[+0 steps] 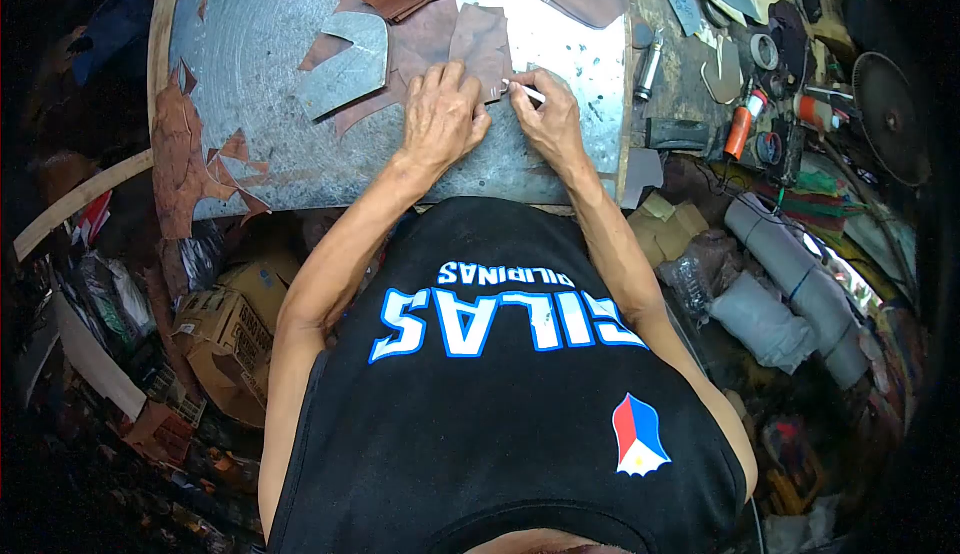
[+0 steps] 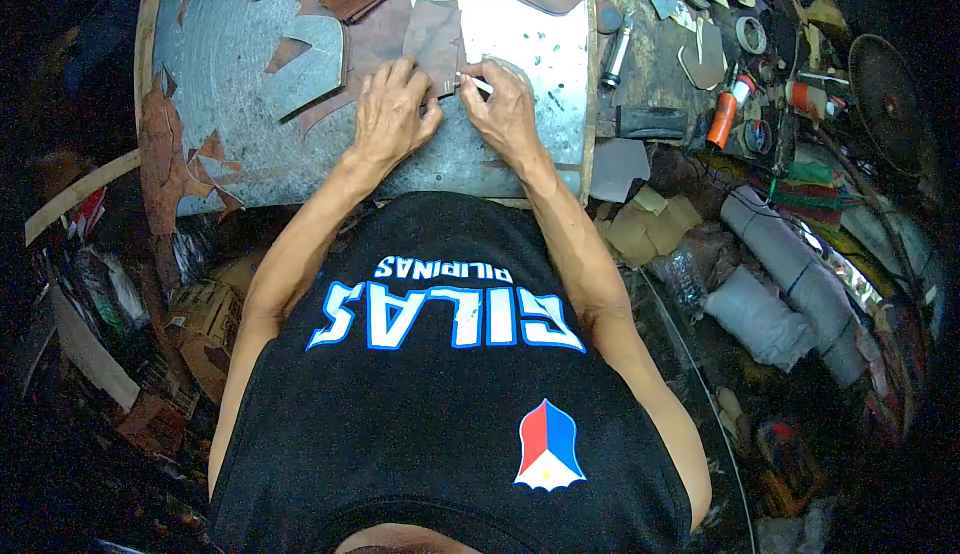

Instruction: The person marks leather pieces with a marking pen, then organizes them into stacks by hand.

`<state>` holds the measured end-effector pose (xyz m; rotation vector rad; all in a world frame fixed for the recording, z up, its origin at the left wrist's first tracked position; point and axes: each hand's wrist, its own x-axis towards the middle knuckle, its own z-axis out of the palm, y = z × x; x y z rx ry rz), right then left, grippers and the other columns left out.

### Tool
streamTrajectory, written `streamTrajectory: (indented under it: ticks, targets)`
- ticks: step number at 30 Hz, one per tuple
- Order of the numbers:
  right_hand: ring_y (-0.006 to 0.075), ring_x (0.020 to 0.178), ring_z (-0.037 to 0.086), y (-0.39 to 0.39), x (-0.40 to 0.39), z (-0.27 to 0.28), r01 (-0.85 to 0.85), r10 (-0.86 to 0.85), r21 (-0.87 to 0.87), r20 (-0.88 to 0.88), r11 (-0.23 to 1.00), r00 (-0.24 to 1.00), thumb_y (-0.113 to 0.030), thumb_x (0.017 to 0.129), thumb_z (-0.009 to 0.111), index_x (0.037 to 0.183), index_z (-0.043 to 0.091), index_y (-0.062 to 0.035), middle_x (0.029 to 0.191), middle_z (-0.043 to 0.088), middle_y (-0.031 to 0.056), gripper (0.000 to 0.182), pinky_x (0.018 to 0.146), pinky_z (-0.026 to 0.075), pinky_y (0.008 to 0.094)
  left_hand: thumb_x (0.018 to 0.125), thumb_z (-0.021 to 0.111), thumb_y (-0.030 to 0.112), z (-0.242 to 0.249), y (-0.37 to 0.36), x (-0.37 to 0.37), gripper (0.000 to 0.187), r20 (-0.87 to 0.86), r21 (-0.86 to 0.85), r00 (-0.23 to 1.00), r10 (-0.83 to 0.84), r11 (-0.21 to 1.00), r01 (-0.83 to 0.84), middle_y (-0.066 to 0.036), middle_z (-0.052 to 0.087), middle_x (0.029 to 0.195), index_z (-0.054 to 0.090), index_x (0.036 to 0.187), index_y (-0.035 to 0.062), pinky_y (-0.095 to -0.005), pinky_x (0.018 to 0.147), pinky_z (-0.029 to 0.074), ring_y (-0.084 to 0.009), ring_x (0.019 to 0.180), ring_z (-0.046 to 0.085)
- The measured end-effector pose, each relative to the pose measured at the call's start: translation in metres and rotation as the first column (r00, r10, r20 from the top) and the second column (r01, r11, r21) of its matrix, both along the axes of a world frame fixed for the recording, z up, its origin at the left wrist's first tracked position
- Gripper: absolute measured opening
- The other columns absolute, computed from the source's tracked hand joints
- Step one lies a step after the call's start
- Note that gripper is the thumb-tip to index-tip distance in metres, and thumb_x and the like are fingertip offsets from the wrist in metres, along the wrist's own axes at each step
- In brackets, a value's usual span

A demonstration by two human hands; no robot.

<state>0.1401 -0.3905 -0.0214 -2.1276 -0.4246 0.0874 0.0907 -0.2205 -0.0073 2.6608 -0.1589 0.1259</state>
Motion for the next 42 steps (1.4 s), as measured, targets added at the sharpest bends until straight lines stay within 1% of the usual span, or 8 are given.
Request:
streamTrajectory:
  ticks: [14,19,23,25,29,33,35,42]
  targets:
    - [0.0197,0.065,0.061,-0.008,0.006,-0.004,-0.014,0.016,0.027,-0.073,1.0,0.997,-0.014,0.086,0.063,0.082,0.061,0.0015,0.069,0.062,0.0108,0.017,0.061,0.048,0.0316,0.076,0.065,0.016,-0.004,0.001,0.001,0.016,0.083,-0.023,0.997,0.007,1.0,-0.005,-0.016,0.059,0.098,0.062,0.085,0.0025,-0.0437,0.08,0.046,-0.0325,0.093,0.058]
    - [0.0079,0.063,0.052,-0.023,0.019,0.016,0.217,-0.051,0.296,-0.481,0.93,0.875,-0.025,0.096,0.056,0.078,0.061,-0.0002,0.066,0.057,-0.0002,0.031,0.057,0.043,0.0261,0.085,0.061,0.013,0.01,0.016,0.011,0.013,0.044,-0.165,0.998,0.037,0.986,-0.029,-0.016,0.062,0.085,0.064,0.091,0.0023,-0.0426,0.07,0.049,-0.0341,0.077,0.061]
    - [0.0062,0.06,0.049,-0.019,0.013,0.029,0.216,-0.019,0.31,-0.532,0.926,0.847,-0.03,0.098,0.054,0.087,0.064,0.0001,0.07,0.06,-0.0002,0.034,0.058,0.041,0.0237,0.095,0.054,0.016,0.045,0.026,0.029,0.02,0.035,-0.526,0.944,0.329,0.809,-0.263,-0.014,0.064,0.083,0.062,0.098,-0.0021,-0.0337,0.067,0.049,-0.0234,0.071,0.061]
    - [0.0078,0.064,0.052,-0.01,0.005,0.049,0.235,-0.01,0.322,-0.571,0.917,0.821,-0.03,0.098,0.055,0.094,0.065,0.0008,0.075,0.062,0.0014,0.033,0.062,0.043,0.0247,0.098,0.052,0.017,0.048,0.034,0.037,0.022,-0.135,-0.888,0.903,0.408,0.354,-0.293,-0.005,0.063,0.083,0.06,0.104,-0.0027,-0.0245,0.063,0.046,-0.0104,0.071,0.056]
    - [0.013,0.079,0.058,0.01,0.0,0.042,0.249,-0.102,0.278,-0.452,0.928,0.886,-0.032,0.095,0.059,0.111,0.065,0.0025,0.09,0.065,0.0063,0.039,0.071,0.048,0.0291,0.098,0.054,0.016,0.031,0.027,0.026,0.02,-0.387,-0.913,0.864,0.323,-0.006,-0.408,0.002,0.058,0.084,0.059,0.107,-0.0007,-0.0184,0.062,0.042,-0.0031,0.072,0.05]
    - [0.0257,0.091,0.065,0.014,0.001,0.025,0.042,-0.04,-0.051,0.056,0.998,0.998,-0.031,0.09,0.065,0.111,0.064,-0.001,0.098,0.066,0.0132,0.037,0.075,0.054,0.0361,0.098,0.055,0.017,0.05,0.036,0.015,0.021,-0.189,-0.874,0.862,0.471,0.319,-0.366,0.0,0.057,0.09,0.059,0.108,-0.001,-0.0207,0.068,0.043,-0.0055,0.079,0.05]
    - [0.0318,0.093,0.066,0.025,-0.008,0.037,-0.083,0.089,-0.236,0.017,0.968,0.996,-0.036,0.087,0.066,0.115,0.059,-0.0039,0.109,0.061,0.0158,0.043,0.073,0.056,0.0423,0.099,0.051,0.018,0.058,0.055,0.016,0.022,-0.155,-0.837,0.835,0.528,0.379,-0.395,-0.001,0.058,0.092,0.057,0.11,0.0001,-0.0221,0.073,0.044,-0.0068,0.082,0.051]
    - [0.0317,0.086,0.067,0.049,-0.015,0.02,-0.345,0.399,-0.578,-0.037,0.739,0.916,-0.033,0.088,0.062,0.119,0.053,-0.0092,0.116,0.058,0.0132,0.04,0.066,0.055,0.0434,0.101,0.033,0.029,0.044,0.093,0.017,0.04,-0.3,-0.947,0.889,0.347,-0.221,-0.233,-0.018,0.058,0.123,0.046,0.124,-0.0003,-0.0463,0.095,0.049,-0.0332,0.105,0.062]
